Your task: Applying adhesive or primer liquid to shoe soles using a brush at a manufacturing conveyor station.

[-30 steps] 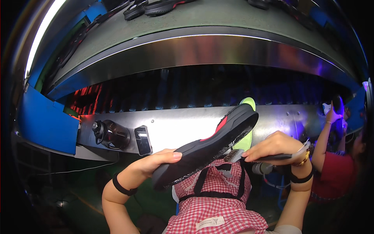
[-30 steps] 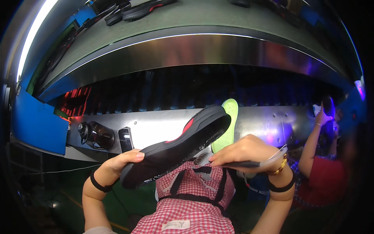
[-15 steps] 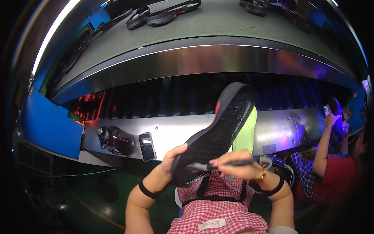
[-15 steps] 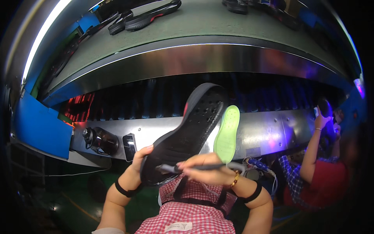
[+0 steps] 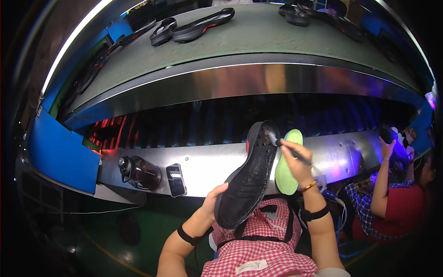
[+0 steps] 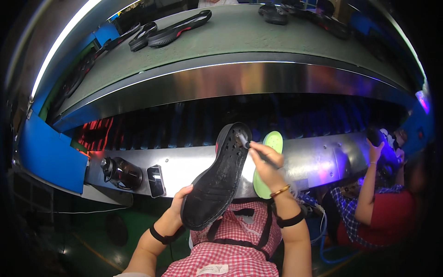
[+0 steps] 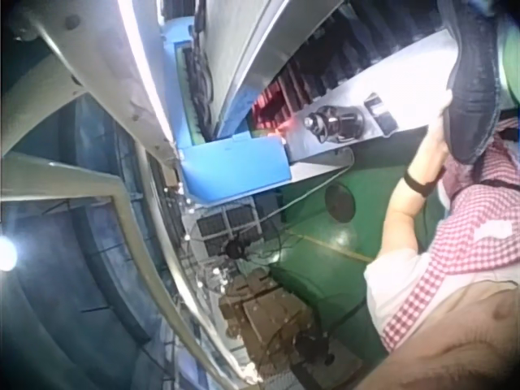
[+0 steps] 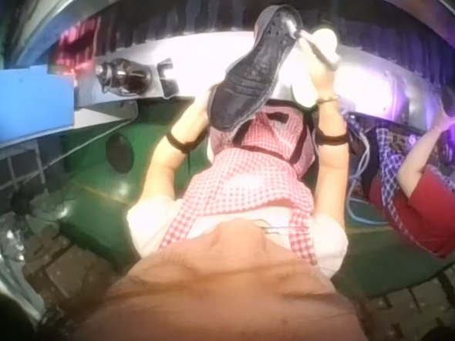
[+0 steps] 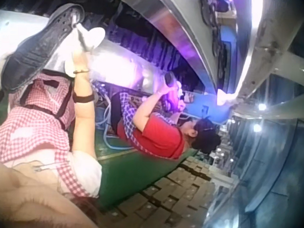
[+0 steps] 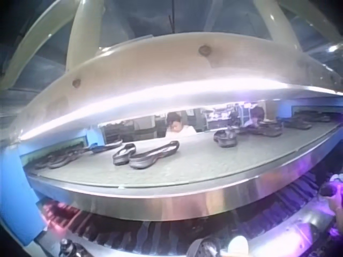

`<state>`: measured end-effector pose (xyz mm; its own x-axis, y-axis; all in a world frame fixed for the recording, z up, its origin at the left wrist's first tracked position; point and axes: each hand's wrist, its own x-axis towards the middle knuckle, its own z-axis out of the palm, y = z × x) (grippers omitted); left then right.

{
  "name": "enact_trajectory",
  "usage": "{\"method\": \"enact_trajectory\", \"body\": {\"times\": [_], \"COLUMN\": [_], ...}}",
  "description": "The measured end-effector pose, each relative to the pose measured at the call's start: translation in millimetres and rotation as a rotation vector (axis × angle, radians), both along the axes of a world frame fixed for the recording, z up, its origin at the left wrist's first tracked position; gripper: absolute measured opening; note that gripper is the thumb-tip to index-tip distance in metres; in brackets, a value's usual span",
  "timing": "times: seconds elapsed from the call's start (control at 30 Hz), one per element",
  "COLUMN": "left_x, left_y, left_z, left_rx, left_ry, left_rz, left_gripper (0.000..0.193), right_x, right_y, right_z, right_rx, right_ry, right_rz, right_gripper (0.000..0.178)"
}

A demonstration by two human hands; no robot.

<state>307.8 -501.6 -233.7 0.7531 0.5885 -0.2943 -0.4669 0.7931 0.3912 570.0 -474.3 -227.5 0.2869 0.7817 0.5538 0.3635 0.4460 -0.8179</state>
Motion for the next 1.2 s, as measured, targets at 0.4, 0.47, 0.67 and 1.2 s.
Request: {"method": "enact_trajectory", "body": {"times": [0.4,0.47,0.67,1.2], "left_x": [-33,-45,-59,-89], "left_y": [9,7,87,292], "left_z": [16,48,160,260], "left_rx": [0.181,0.264,0.616,0.845], "left_ry": [0.188,0.172,-0.182,0.873], "left_rz": [0.027,0.063,0.258,0.711], "left_gripper": [0.059,0.067,0.080,0.093], "right_x": [-39,-20,-5,29], "right_y": [-89,-91,-81,-52], "right_z": [15,20,3,-71], "right_rx": [-0.241,-0.119,-0.224,-0.401], "right_ry": [0.371,0.666,1.062,1.234], "right_rz": [0.758,0.729,0.435,0.244], "right_gripper": [0.035,0.046,0.051,0.053]}}
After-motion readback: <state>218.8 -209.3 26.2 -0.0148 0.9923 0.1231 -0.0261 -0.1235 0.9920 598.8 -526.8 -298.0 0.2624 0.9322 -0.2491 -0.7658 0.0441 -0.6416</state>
